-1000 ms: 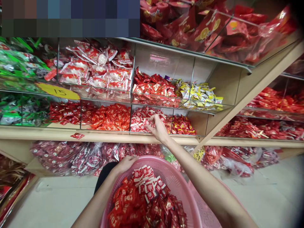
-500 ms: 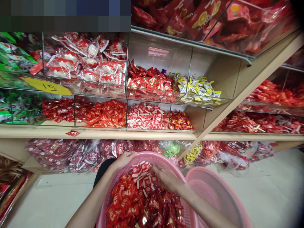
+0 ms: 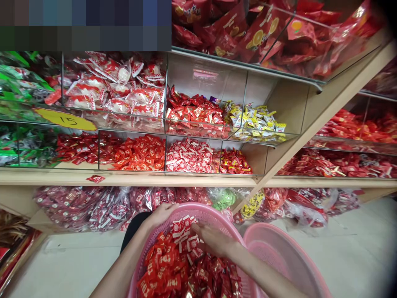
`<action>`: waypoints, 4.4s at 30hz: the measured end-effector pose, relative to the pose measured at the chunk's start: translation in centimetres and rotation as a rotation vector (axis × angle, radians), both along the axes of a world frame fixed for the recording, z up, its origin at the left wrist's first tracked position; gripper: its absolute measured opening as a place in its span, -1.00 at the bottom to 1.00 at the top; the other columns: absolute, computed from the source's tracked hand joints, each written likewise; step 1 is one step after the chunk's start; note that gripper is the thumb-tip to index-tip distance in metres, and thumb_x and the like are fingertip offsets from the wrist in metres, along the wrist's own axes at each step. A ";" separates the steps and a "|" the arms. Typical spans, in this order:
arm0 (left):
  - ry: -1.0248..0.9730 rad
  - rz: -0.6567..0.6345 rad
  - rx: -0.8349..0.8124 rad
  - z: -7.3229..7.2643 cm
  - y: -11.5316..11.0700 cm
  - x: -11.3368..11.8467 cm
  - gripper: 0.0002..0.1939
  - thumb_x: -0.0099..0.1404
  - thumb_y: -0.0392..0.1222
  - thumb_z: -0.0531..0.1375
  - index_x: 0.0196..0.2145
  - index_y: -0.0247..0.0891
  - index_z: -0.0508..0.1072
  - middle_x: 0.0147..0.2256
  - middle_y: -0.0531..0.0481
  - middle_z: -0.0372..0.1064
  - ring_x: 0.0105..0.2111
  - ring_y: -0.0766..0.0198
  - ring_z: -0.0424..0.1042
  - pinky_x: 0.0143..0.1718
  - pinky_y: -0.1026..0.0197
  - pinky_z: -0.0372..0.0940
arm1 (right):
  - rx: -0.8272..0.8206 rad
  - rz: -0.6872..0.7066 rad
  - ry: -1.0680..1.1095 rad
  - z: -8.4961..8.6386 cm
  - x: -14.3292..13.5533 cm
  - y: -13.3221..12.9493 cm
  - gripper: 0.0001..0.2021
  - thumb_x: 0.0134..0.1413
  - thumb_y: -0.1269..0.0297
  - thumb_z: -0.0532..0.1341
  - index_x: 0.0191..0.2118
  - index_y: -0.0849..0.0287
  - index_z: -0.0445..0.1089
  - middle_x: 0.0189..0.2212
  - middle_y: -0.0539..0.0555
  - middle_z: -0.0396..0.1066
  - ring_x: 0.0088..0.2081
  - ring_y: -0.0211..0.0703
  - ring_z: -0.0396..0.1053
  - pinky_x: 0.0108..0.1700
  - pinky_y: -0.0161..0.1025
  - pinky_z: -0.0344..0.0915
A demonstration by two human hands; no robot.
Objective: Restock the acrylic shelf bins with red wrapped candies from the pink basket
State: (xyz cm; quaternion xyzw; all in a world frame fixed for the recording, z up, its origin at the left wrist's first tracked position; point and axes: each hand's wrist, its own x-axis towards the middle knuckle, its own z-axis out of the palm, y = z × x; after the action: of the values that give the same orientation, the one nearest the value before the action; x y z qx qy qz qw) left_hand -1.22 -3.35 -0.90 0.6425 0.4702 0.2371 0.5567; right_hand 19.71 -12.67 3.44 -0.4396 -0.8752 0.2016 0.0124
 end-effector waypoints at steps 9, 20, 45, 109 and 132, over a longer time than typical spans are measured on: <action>-0.031 -0.006 -0.055 -0.3 0.0 -0.1 -0.43 0.06 0.27 0.00 -0.50 -0.36 0.44 -0.62 0.08 0.28 -0.60 0.38 0.15 -0.50 0.31 0.06 | 0.358 -0.196 0.500 7.9 -0.4 8.7 -0.88 0.01 0.37 0.03 -0.26 0.13 0.12 -0.36 0.00 0.24 -0.37 -0.27 0.21 -0.34 -0.32 0.16; 0.003 0.030 -0.050 -1.1 0.2 -0.3 -0.39 0.02 0.31 0.00 -0.48 -0.37 0.45 -0.59 0.05 0.30 -0.57 0.33 0.19 -0.52 0.30 0.05 | 0.433 -0.619 0.407 7.4 -0.9 17.7 -0.79 -0.11 0.33 0.14 -0.27 0.14 0.15 -0.40 0.04 0.31 -0.38 -0.18 0.28 -0.36 -0.30 0.13; 0.003 0.001 -0.026 -0.1 0.1 -0.1 -0.41 0.02 0.30 0.01 -0.50 -0.36 0.43 -0.61 0.08 0.26 -0.56 0.34 0.16 -0.48 0.29 0.06 | 0.379 -0.528 0.730 6.3 0.0 17.9 -0.74 -0.21 0.19 0.20 -0.38 0.15 0.13 -0.57 -0.11 0.22 -0.54 -0.34 0.17 -0.46 -0.36 0.13; 0.009 -0.013 0.033 -1.0 0.1 -0.2 -0.46 0.08 0.26 -0.02 -0.53 -0.33 0.35 -0.61 0.11 0.18 -0.57 0.38 0.08 -0.49 0.32 0.02 | 0.344 -0.523 0.350 2.6 -0.4 2.2 -0.76 0.10 0.35 -0.07 -0.08 0.16 0.08 -0.38 0.05 0.35 -0.50 -0.26 0.31 -0.45 -0.35 0.19; 0.023 0.045 0.036 -1.4 0.1 -0.2 -0.42 0.01 0.32 -0.01 -0.57 -0.33 0.36 -0.64 0.11 0.14 -0.58 0.37 0.06 -0.51 0.31 -0.01 | 0.272 -0.806 -0.118 10.8 -5.7 15.9 -0.51 -0.09 0.12 0.16 -0.04 0.27 0.14 -0.20 0.25 0.38 -0.02 0.08 0.19 -0.13 -0.10 0.11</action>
State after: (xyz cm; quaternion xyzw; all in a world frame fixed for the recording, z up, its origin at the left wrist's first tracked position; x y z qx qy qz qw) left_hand -1.46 -3.29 -2.31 0.6444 0.4865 0.2504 0.5342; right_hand 14.02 3.28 14.25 -0.7515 -0.6513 0.0379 0.0982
